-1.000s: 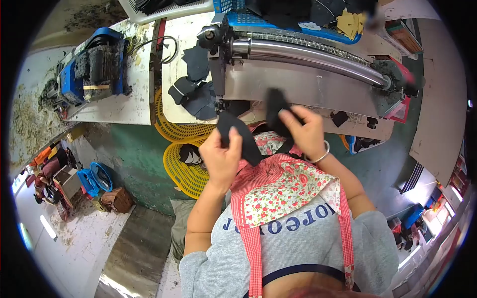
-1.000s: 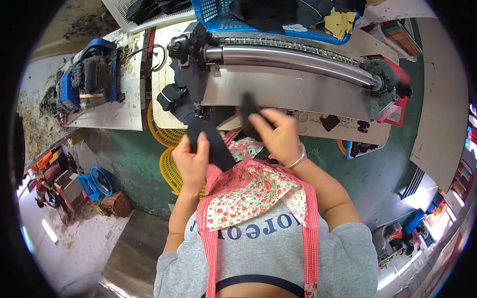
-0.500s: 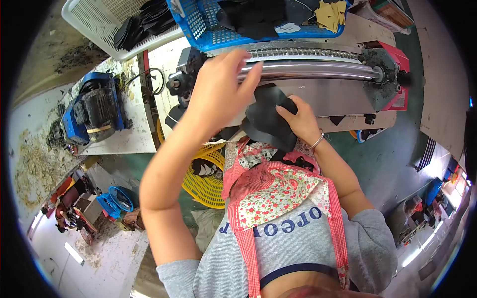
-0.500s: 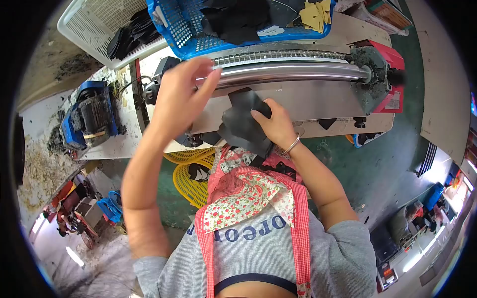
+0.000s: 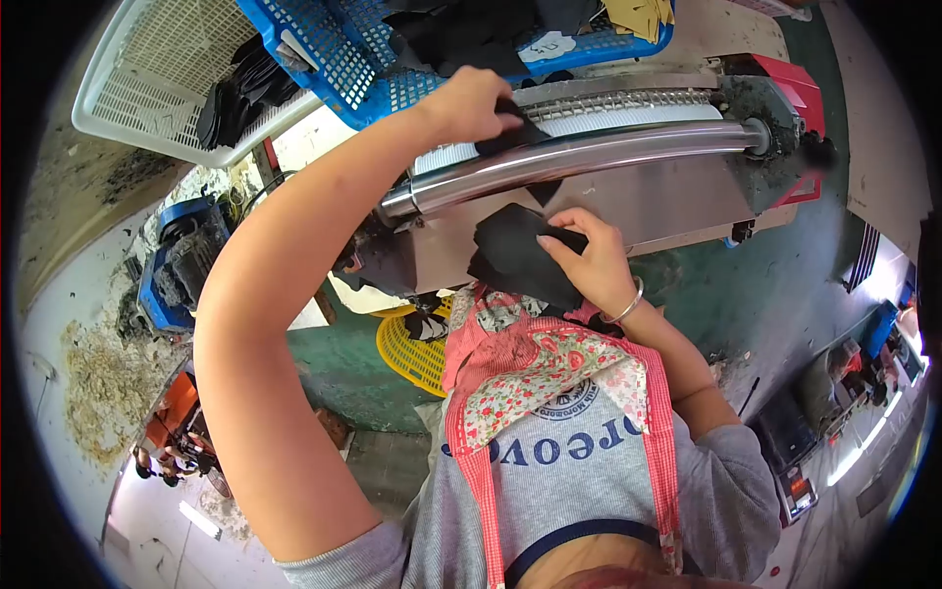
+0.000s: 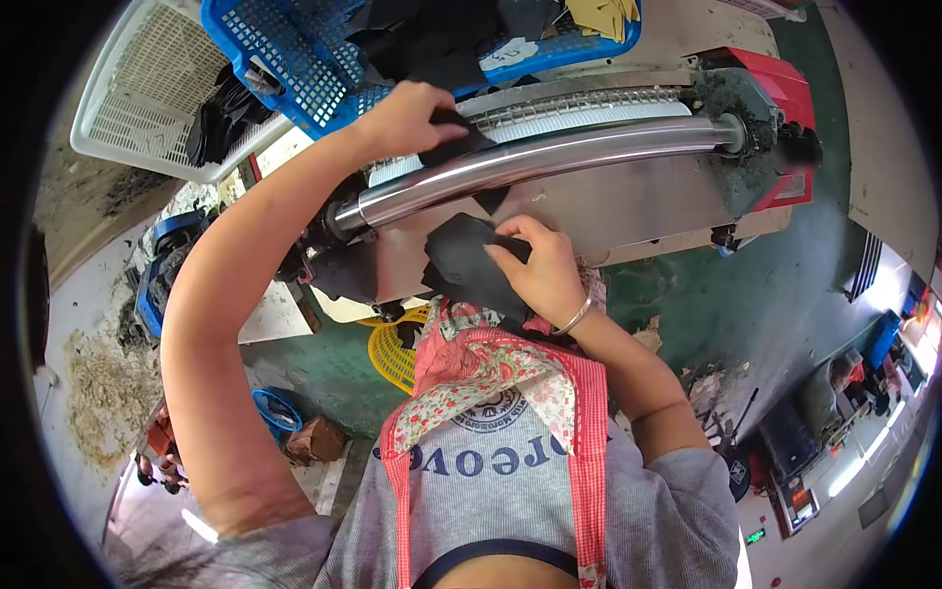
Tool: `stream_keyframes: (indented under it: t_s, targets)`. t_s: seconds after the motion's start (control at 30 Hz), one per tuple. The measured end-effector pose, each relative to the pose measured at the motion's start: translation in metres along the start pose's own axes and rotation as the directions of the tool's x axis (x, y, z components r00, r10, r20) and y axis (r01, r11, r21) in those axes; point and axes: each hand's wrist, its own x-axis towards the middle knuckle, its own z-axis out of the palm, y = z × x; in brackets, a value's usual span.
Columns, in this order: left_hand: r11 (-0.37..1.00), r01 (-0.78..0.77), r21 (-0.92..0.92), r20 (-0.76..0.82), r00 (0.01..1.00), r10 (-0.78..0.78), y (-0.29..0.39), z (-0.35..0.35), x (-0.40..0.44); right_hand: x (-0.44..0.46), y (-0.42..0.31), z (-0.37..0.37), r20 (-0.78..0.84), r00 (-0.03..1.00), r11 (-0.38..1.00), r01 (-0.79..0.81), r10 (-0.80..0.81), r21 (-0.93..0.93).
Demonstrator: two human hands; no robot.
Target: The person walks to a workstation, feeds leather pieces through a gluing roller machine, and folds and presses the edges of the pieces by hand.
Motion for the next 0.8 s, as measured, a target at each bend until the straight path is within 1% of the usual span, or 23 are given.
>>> stream_keyframes:
  t_s: [0.03,0.07,0.13,0.17,0.2,0.23,0.27,0.3,0.37,0.4,0.43,0.53,0.57,0.63,0.67,0.73,0.77,0.8]
  targets:
    - [1.0,0.011,-0.01,-0.064,0.998,-0.012,-0.001,-0.002,0.001,0.0,0.003,0.0,-0.021,0.999,1.0,0.028,-0.028,-0.014]
    - [0.999,-0.047,0.014,-0.16,0.986,0.049,-0.006,-0.001,0.003,0.0,0.005,0.0,-0.041,0.998,0.998,0.056,-0.057,-0.03]
    - [0.988,-0.14,0.063,-0.342,0.927,0.153,-0.011,0.0,0.002,-0.001,0.002,-0.003,-0.056,0.998,0.998,0.023,-0.027,-0.066]
    - [0.988,-0.131,0.082,-0.367,0.918,0.152,-0.002,-0.003,-0.003,0.002,0.0,0.0,-0.072,0.997,0.996,0.017,-0.024,-0.086]
    - [0.948,-0.221,0.23,-0.283,0.916,0.283,0.0,-0.006,-0.007,0.005,-0.002,0.001,-0.074,0.997,0.991,-0.012,0.002,-0.133]
    - [0.877,-0.313,0.365,-0.181,0.9,0.396,0.001,-0.01,-0.01,0.008,-0.006,0.002,-0.076,0.997,0.983,-0.04,0.026,-0.18]
    - [0.778,-0.404,0.481,-0.063,0.869,0.49,0.001,-0.011,-0.011,0.011,-0.008,0.004,-0.08,0.995,0.971,-0.068,0.051,-0.227]
    - [0.807,-0.414,0.421,0.11,0.907,0.407,-0.008,-0.001,-0.01,0.014,-0.009,0.007,-0.104,0.993,0.967,-0.075,0.051,-0.245]
    - [0.882,-0.449,0.145,0.096,0.893,0.439,-0.015,0.01,-0.015,0.014,-0.01,0.006,-0.134,0.989,0.955,-0.097,0.061,-0.279]
    - [0.887,-0.461,0.007,0.083,0.884,0.459,-0.02,0.013,-0.016,0.013,-0.011,0.006,-0.12,0.992,0.962,-0.074,0.043,-0.265]
    - [0.914,-0.399,-0.07,0.038,0.915,0.402,-0.022,0.017,-0.017,0.01,-0.013,0.004,-0.107,0.994,0.967,-0.053,0.027,-0.249]
    - [0.965,-0.254,-0.066,0.04,0.966,0.257,-0.018,0.01,-0.019,0.004,-0.004,0.003,-0.096,0.993,0.984,0.047,-0.064,-0.171]
    - [0.964,-0.26,-0.061,-0.036,0.965,0.258,-0.017,0.005,-0.018,0.004,0.0,0.004,-0.098,0.99,0.986,0.086,-0.1,-0.14]
    - [0.962,-0.265,-0.062,-0.179,0.951,0.251,-0.013,-0.001,-0.013,0.004,-0.001,-0.001,-0.067,0.997,0.99,0.026,-0.036,-0.141]
    - [0.955,-0.297,-0.016,-0.194,0.938,0.288,-0.013,-0.001,-0.013,0.005,-0.002,-0.002,-0.056,0.998,0.99,-0.002,-0.006,-0.144]
    - [0.933,-0.351,0.081,-0.219,0.907,0.36,-0.011,0.0,-0.015,0.009,-0.009,-0.005,-0.012,0.997,0.975,-0.078,0.077,-0.206]
    - [0.881,-0.433,0.19,-0.12,0.88,0.459,-0.012,0.002,-0.017,0.013,-0.012,-0.005,0.008,0.993,0.965,-0.111,0.117,-0.237]
    - [0.867,-0.46,0.191,0.069,0.888,0.456,-0.01,0.004,-0.019,0.014,-0.015,-0.004,-0.007,0.986,0.958,-0.165,0.168,-0.237]
